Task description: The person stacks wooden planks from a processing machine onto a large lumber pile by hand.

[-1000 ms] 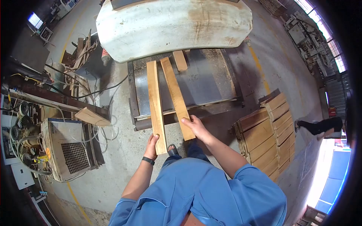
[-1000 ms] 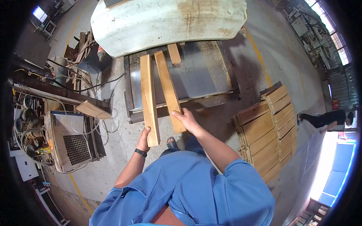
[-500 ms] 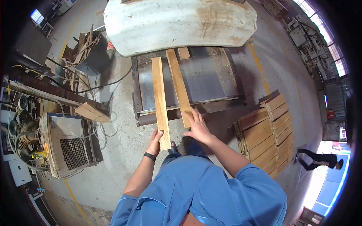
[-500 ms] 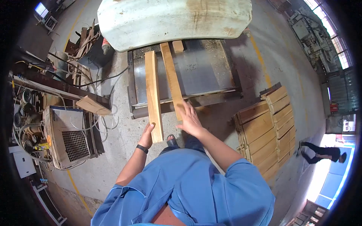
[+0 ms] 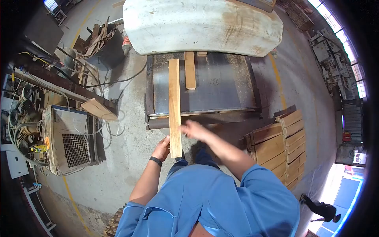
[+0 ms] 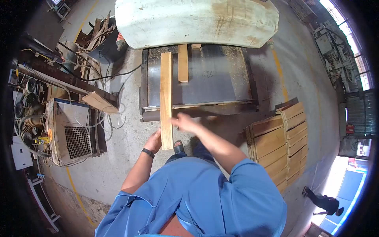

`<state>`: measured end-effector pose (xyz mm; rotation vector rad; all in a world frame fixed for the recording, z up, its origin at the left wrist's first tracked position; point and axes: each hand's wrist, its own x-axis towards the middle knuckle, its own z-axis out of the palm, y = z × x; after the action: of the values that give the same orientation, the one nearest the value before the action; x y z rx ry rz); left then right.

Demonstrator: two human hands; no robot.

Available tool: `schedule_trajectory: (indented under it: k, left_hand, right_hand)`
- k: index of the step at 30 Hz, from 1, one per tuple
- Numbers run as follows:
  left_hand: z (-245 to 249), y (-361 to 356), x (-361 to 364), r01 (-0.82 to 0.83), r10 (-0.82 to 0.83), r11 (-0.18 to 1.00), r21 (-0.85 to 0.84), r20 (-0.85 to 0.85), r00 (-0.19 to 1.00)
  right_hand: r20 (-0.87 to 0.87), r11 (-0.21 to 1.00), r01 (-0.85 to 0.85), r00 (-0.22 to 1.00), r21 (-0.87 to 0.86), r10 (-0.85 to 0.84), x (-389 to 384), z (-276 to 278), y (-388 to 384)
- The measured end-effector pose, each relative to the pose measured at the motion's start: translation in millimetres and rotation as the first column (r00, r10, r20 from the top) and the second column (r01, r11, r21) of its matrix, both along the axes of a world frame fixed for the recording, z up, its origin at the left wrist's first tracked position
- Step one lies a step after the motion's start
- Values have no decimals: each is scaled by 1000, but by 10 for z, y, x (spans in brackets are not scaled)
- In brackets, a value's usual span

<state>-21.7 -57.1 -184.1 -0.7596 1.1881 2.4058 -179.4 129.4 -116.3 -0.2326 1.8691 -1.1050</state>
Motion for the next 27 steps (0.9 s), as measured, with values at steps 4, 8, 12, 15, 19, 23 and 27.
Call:
schedule_trajectory:
  k: [4, 8, 12, 15, 19, 23, 27]
  left_hand:
    - [57, 57, -75, 66, -45, 967, -246, 88, 995]
    - [113, 164, -103, 73, -48, 856, -511, 62, 997]
    - [166, 194, -69, 59, -23, 800, -596, 68, 997]
    - [-19, 185, -66, 40, -16, 770, -636, 43, 999]
    - [-164, 169, -76, 11, 35, 758, -652, 57, 998]
    - [214, 144, -77, -26, 28, 999, -29, 55, 998]
    - [508, 162, -28, -20, 28, 629, 777, 3, 1000]
  right_hand:
    - [202, 880, 327, 941, -345, -270, 606, -393, 42]
    - [58, 809, 460, 879, -366, -474, 621, -86, 216]
    - [242, 689, 580, 812, -435, -531, 586, 165, 654]
    - [149, 620, 606, 765, -498, -627, 590, 192, 980]
    - [-478, 784, 581, 636, -219, -606, 396, 157, 1353]
    - [-772, 765, 610, 581, 204, -257, 327, 352, 1423]
    - [-828, 734, 597, 554, 324, -85, 345, 264, 1439]
